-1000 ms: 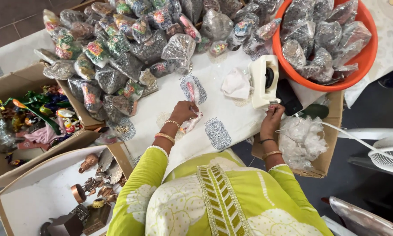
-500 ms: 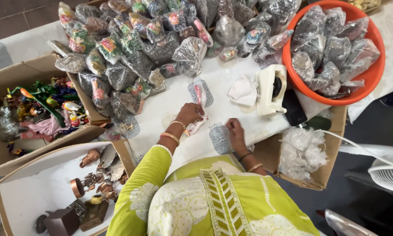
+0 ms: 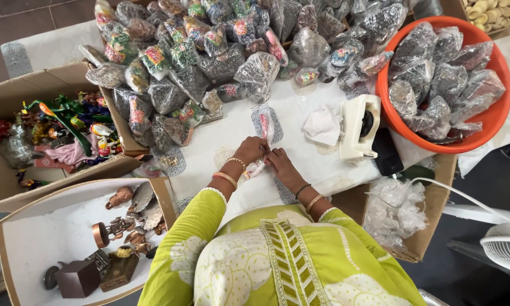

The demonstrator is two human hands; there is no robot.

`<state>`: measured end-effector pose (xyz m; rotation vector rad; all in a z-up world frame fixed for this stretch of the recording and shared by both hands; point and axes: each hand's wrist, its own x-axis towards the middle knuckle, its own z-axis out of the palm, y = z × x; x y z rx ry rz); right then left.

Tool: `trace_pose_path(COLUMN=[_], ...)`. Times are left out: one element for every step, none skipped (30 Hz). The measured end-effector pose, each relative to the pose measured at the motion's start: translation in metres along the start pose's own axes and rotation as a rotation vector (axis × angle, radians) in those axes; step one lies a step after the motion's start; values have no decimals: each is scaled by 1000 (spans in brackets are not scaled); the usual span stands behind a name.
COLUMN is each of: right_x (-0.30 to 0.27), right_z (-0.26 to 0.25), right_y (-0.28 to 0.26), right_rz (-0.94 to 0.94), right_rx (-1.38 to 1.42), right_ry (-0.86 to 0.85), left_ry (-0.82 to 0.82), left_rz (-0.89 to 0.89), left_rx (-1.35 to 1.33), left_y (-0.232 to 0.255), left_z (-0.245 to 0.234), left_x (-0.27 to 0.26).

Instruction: The person wraps small decorative figurines in clear plastic film at a work table, pressing the wrap around each item and placing the wrapped pieces into a large orange basin and boxes. They pick unwrapped figurines from a box, wrap them one at a time, and set finished pieces aside.

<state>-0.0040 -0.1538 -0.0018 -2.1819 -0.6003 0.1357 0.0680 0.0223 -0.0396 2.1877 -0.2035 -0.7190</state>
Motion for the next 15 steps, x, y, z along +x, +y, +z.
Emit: trace_pose_path(right_x=[2, 5, 7, 8, 10, 13, 14, 14, 15, 16, 16, 17, 20, 22, 24], right_z=[-1, -4, -6, -5, -3, -3, 2, 7, 12, 13, 14, 15, 13, 12, 11], right_y=[-3, -6, -8, -4, -1, 3, 13, 23, 33, 35, 36, 38, 34, 29, 25], right_rz=[-1, 29, 60, 62, 130, 196, 197, 264, 330, 330, 360, 390, 389, 411, 432], right_rx=[2, 13, 24, 25, 88, 149, 149, 241, 332, 332, 376, 418, 418, 375, 332], right_ry=[-2, -8, -15, -17, -33, -48, -48, -70, -92, -93, -104, -114, -114, -113, -112], left_ry=[1, 5, 9, 7, -53, -110, -110, -136, -161, -161, -166, -170, -170, -188, -206], left_rz=[-2, 32, 67, 65, -28, -121, -121, -124, -127, -127, -134, -140, -139, -186, -233], left_rx=[0, 27, 55, 54, -59, -170, -170, -152, -134, -134, -205, -276, -276, -297, -319], left_y=[-7, -12, -18, -10, -1, 8, 10, 12, 13, 8, 3, -2, 2, 5, 9], left_z=[4, 8, 12, 5, -3, -11, -13, -14, -15, -13, -11, -9, -12, -15, -19], left_x=[4, 9, 14, 8, 3, -2, -1, -2, -2, 1, 3, 6, 4, 2, 0])
